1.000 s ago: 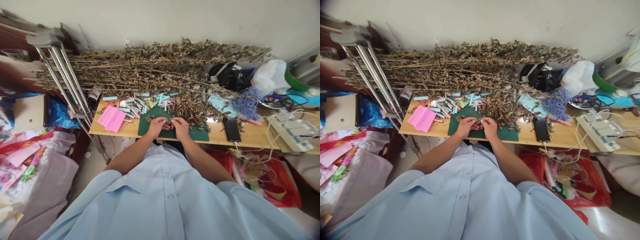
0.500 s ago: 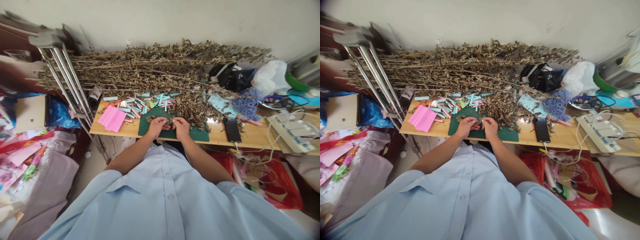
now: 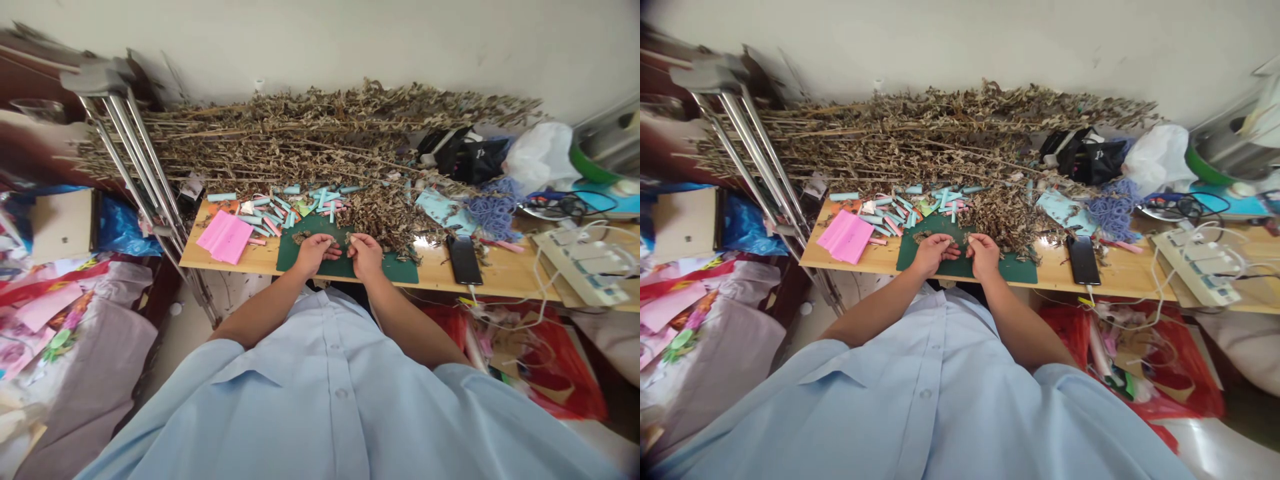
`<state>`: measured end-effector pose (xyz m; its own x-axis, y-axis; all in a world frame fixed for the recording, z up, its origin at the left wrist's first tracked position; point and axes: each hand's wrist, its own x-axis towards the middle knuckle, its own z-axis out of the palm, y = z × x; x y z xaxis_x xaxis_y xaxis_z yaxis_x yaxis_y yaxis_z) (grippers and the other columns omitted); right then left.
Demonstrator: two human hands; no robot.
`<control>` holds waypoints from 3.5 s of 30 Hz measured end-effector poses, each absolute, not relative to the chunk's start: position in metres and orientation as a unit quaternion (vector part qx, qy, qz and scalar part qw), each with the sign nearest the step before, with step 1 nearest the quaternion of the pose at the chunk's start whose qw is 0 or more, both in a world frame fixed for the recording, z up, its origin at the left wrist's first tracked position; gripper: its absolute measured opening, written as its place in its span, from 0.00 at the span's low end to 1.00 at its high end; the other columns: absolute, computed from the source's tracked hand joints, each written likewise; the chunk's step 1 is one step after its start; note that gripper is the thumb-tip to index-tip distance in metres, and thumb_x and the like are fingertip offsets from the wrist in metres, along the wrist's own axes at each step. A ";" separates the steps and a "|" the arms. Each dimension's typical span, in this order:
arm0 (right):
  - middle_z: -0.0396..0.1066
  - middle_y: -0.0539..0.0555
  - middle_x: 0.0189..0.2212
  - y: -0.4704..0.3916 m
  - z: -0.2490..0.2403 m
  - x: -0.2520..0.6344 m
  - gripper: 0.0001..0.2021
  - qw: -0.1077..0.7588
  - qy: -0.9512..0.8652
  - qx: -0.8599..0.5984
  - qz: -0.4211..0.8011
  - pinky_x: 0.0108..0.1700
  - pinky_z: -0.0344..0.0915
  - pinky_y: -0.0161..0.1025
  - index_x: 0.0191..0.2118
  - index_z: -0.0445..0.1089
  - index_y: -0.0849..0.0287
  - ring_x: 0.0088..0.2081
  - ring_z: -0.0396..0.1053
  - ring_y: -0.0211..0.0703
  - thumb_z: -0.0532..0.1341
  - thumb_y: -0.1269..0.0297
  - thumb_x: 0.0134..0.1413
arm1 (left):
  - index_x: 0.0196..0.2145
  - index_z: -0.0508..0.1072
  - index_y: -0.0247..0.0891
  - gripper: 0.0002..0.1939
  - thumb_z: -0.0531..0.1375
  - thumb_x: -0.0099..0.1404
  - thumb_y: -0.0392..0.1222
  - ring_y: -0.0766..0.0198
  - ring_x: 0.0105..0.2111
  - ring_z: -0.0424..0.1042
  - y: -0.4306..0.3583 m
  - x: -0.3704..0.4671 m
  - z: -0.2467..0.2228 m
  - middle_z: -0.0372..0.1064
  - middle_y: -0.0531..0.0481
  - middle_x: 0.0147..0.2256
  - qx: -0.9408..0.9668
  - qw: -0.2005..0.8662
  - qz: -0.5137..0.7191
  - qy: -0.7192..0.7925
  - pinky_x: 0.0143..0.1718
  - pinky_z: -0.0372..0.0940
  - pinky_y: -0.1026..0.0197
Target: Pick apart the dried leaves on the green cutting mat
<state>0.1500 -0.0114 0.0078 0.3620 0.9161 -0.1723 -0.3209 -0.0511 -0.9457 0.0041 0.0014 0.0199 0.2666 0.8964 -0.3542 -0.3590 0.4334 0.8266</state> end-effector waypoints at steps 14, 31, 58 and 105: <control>0.74 0.50 0.28 -0.018 0.015 0.133 0.10 0.544 -0.457 -0.610 0.351 0.33 0.68 0.38 0.34 0.74 0.57 0.27 0.68 0.40 0.63 0.56 0.50 | 0.39 0.69 0.32 0.11 0.64 0.61 0.40 0.63 0.27 0.76 0.001 0.006 0.020 0.73 0.48 0.27 0.335 0.724 0.429 0.424 0.28 0.72 0.62; 0.74 0.51 0.28 -0.025 0.017 0.141 0.09 0.516 -0.502 -0.611 0.330 0.34 0.67 0.39 0.33 0.74 0.57 0.28 0.68 0.41 0.62 0.58 0.51 | 0.40 0.70 0.31 0.09 0.63 0.60 0.34 0.64 0.27 0.76 0.000 0.008 0.016 0.74 0.48 0.27 0.344 0.714 0.424 0.438 0.29 0.73 0.61; 0.76 0.54 0.39 -0.020 0.013 0.154 0.14 0.449 -0.581 -0.594 0.328 0.34 0.68 0.38 0.44 0.75 0.57 0.27 0.67 0.38 0.64 0.59 0.52 | 0.40 0.71 0.31 0.08 0.63 0.61 0.33 0.65 0.27 0.77 0.000 0.009 0.016 0.75 0.49 0.29 0.352 0.713 0.413 0.444 0.32 0.74 0.61; 0.74 0.51 0.25 -0.018 0.016 0.164 0.05 0.383 -0.662 -0.577 0.287 0.33 0.68 0.38 0.30 0.75 0.56 0.26 0.69 0.41 0.61 0.67 0.47 | 0.34 0.71 0.31 0.04 0.61 0.59 0.31 0.65 0.22 0.74 -0.001 0.009 0.022 0.72 0.50 0.22 0.392 0.686 0.371 0.488 0.27 0.73 0.61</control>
